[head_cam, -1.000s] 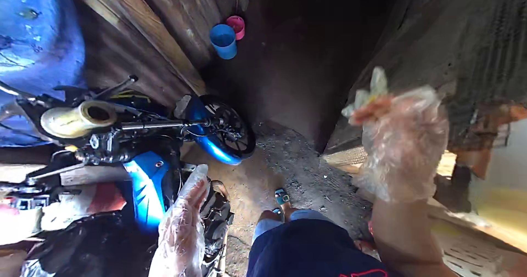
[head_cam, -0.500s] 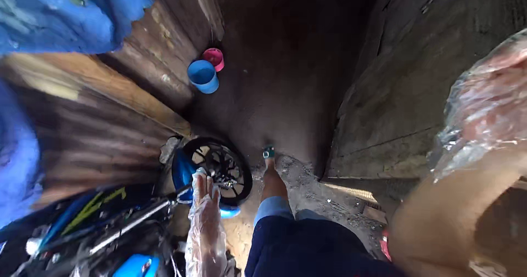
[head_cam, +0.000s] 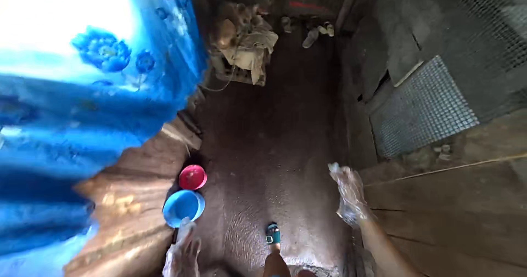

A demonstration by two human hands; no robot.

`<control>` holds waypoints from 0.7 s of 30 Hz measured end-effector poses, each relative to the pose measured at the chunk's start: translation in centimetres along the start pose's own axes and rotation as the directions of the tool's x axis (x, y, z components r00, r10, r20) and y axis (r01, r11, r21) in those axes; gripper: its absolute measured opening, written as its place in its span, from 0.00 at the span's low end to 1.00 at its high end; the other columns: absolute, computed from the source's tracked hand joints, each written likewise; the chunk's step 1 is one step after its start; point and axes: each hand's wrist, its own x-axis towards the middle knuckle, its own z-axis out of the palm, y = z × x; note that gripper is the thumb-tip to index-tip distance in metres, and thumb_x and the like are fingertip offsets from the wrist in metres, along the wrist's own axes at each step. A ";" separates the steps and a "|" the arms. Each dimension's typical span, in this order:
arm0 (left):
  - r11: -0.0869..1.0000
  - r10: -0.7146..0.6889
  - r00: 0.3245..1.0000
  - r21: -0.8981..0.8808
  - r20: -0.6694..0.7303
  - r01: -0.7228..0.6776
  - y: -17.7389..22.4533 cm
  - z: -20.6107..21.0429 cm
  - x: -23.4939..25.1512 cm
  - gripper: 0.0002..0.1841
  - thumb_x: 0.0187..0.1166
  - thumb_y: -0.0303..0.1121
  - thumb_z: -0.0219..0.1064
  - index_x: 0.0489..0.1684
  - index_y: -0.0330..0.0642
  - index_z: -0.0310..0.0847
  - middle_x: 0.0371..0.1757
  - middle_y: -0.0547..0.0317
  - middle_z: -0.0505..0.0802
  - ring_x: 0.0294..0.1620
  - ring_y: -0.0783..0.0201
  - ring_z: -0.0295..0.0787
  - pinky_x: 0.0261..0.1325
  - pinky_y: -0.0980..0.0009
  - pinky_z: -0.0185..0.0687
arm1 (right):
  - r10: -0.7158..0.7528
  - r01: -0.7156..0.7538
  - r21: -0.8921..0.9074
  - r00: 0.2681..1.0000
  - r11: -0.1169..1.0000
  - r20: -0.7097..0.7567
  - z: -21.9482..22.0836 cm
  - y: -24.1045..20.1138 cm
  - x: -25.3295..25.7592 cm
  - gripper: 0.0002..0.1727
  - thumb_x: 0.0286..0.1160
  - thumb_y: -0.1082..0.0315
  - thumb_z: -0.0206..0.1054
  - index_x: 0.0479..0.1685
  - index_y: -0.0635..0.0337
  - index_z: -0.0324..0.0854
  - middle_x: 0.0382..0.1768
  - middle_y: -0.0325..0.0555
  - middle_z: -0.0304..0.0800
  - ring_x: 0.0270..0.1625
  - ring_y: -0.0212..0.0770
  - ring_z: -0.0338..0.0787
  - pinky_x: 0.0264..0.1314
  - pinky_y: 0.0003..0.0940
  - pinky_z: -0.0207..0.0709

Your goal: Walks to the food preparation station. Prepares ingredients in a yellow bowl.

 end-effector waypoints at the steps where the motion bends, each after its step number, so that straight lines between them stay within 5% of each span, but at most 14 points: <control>1: 1.000 0.009 0.999 0.012 0.044 -0.010 1.5 2.2 2.5 0.32 0.93 0.50 0.32 0.78 0.33 0.66 0.85 0.50 0.74 0.82 0.57 0.72 0.80 0.58 0.71 | 0.093 -0.093 -0.026 0.996 0.995 -0.018 -1.1 1.6 0.4 0.24 0.86 0.55 0.62 0.64 0.70 0.82 0.60 0.64 0.89 0.64 0.56 0.88 0.73 0.55 0.76; 3: 1.000 0.011 0.995 -0.005 0.104 -0.010 4.3 7.6 7.1 0.27 0.92 0.45 0.36 0.67 0.36 0.75 0.82 0.51 0.77 0.80 0.55 0.74 0.77 0.57 0.74 | 0.347 -0.310 0.220 0.926 0.925 -0.152 -3.6 3.9 0.1 0.24 0.86 0.56 0.63 0.68 0.68 0.80 0.61 0.59 0.90 0.61 0.49 0.90 0.69 0.47 0.81; 6: 0.997 0.002 0.978 -0.074 0.209 0.013 7.8 16.5 13.0 0.25 0.92 0.42 0.41 0.74 0.34 0.72 0.78 0.50 0.82 0.77 0.56 0.79 0.77 0.57 0.76 | 0.609 -0.452 0.466 0.745 0.761 -0.271 -9.0 3.8 0.7 0.25 0.91 0.57 0.57 0.73 0.69 0.74 0.54 0.55 0.89 0.48 0.42 0.91 0.57 0.41 0.85; 8: 0.998 -0.018 0.963 -0.049 0.270 0.033 9.4 22.6 17.0 0.27 0.91 0.43 0.37 0.75 0.33 0.70 0.72 0.51 0.86 0.71 0.60 0.84 0.72 0.60 0.79 | 0.538 -0.332 0.467 0.727 0.819 -0.426 -10.8 6.3 1.8 0.24 0.92 0.60 0.54 0.68 0.76 0.72 0.43 0.52 0.87 0.34 0.34 0.89 0.41 0.32 0.86; 12: 0.995 -0.074 0.928 -0.028 0.365 0.091 13.6 34.3 23.8 0.27 0.92 0.44 0.39 0.77 0.36 0.71 0.73 0.50 0.86 0.69 0.58 0.85 0.69 0.61 0.82 | 0.612 -0.397 0.484 0.646 0.780 -0.457 -12.4 3.0 9.8 0.22 0.92 0.64 0.54 0.71 0.75 0.72 0.48 0.58 0.85 0.40 0.37 0.88 0.47 0.35 0.85; 16: 0.985 -0.135 0.929 -0.053 0.346 0.163 18.9 42.6 28.6 0.24 0.94 0.41 0.39 0.76 0.34 0.69 0.59 0.49 0.92 0.55 0.58 0.92 0.60 0.61 0.88 | 0.589 -0.340 0.579 0.743 0.741 -0.318 -11.4 -6.4 23.5 0.23 0.95 0.62 0.48 0.73 0.73 0.70 0.48 0.56 0.86 0.40 0.36 0.87 0.47 0.34 0.84; 21: 0.981 -0.120 0.940 -0.105 0.318 0.161 23.6 47.1 35.3 0.26 0.94 0.42 0.37 0.80 0.36 0.68 0.64 0.47 0.91 0.60 0.54 0.92 0.64 0.58 0.87 | 0.267 -0.156 0.563 0.956 0.812 -0.121 -11.1 -21.2 39.9 0.21 0.93 0.64 0.51 0.69 0.74 0.72 0.45 0.48 0.88 0.42 0.30 0.89 0.51 0.26 0.85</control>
